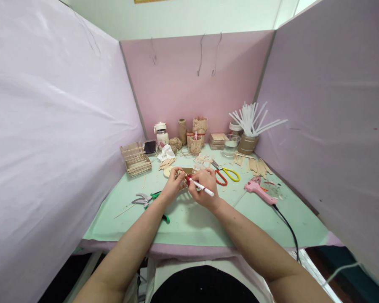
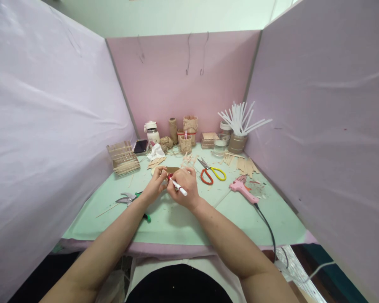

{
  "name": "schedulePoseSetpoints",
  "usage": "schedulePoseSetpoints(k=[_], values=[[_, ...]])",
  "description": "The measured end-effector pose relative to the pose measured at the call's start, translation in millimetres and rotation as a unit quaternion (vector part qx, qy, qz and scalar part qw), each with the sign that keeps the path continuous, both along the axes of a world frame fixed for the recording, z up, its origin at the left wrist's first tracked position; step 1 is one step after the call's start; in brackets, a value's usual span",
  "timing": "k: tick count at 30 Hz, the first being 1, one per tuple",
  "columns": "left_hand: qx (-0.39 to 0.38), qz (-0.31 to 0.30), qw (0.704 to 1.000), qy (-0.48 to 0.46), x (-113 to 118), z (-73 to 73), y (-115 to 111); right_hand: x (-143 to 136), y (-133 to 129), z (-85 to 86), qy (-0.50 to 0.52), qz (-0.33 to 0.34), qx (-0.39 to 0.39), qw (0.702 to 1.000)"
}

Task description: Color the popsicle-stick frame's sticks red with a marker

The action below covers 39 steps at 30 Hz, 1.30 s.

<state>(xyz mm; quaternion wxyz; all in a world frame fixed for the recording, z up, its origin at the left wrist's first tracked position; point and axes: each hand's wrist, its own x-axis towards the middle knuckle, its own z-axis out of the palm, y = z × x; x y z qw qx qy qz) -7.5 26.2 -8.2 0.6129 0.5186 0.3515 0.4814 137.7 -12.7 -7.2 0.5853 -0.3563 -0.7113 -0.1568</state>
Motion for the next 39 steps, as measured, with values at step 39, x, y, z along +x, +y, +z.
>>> schedulePoseSetpoints(k=[39], values=[[-0.014,-0.162,0.947,-0.276,-18,5.5,5,28,46,-20.5,0.337,0.132,-0.27,0.892]])
